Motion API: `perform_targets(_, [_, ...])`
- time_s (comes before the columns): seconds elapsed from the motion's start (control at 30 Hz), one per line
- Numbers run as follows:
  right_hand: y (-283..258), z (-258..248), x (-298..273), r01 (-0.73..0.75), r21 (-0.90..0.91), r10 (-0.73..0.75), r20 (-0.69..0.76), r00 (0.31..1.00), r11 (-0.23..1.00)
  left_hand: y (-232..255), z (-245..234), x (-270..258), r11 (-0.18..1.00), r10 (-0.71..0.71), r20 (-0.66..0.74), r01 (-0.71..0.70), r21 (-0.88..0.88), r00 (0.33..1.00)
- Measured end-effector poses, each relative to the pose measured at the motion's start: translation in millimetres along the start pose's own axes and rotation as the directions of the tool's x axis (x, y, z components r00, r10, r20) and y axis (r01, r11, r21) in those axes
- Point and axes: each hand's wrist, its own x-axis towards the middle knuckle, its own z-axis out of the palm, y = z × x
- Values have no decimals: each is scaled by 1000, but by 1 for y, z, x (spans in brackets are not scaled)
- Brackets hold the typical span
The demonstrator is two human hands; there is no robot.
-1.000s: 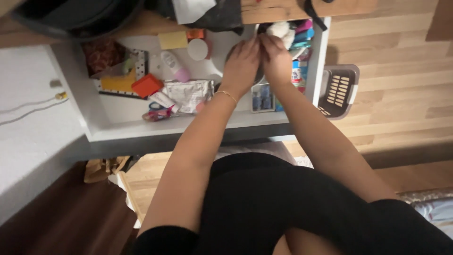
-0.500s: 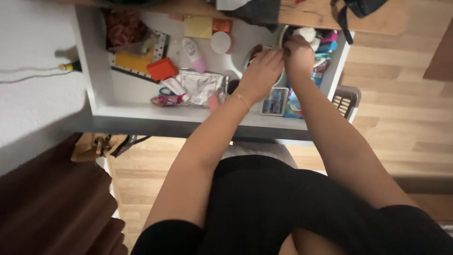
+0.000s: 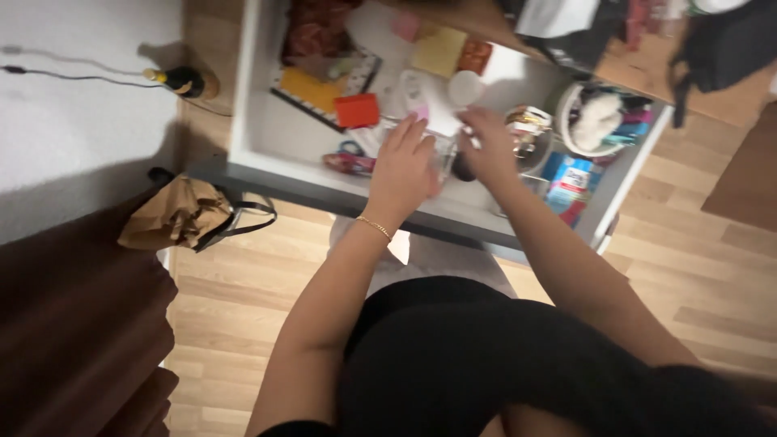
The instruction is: The person opens a drawer and rearranges various items including a black pouch, a small container, a notebook, and a red box. They move items around, place some into a small basket, and adjust the positions of other objects within the drawer.
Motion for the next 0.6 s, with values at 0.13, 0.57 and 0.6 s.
perform_targets(0.13, [-38,99,54,137,-88,-116,206,972,987,-43,-54,-24,987,-158,63,155,44,985])
perform_targets(0.57, [-126,163,118,-16,-370,234,553,800,929,-133,-146,-71,974,-224,95,224,12,970])
perform_targets(0.6, [-116,167,113,-13,-390,255,577,776,921,-135,-148,-69,978,-205,109,207,-1,973])
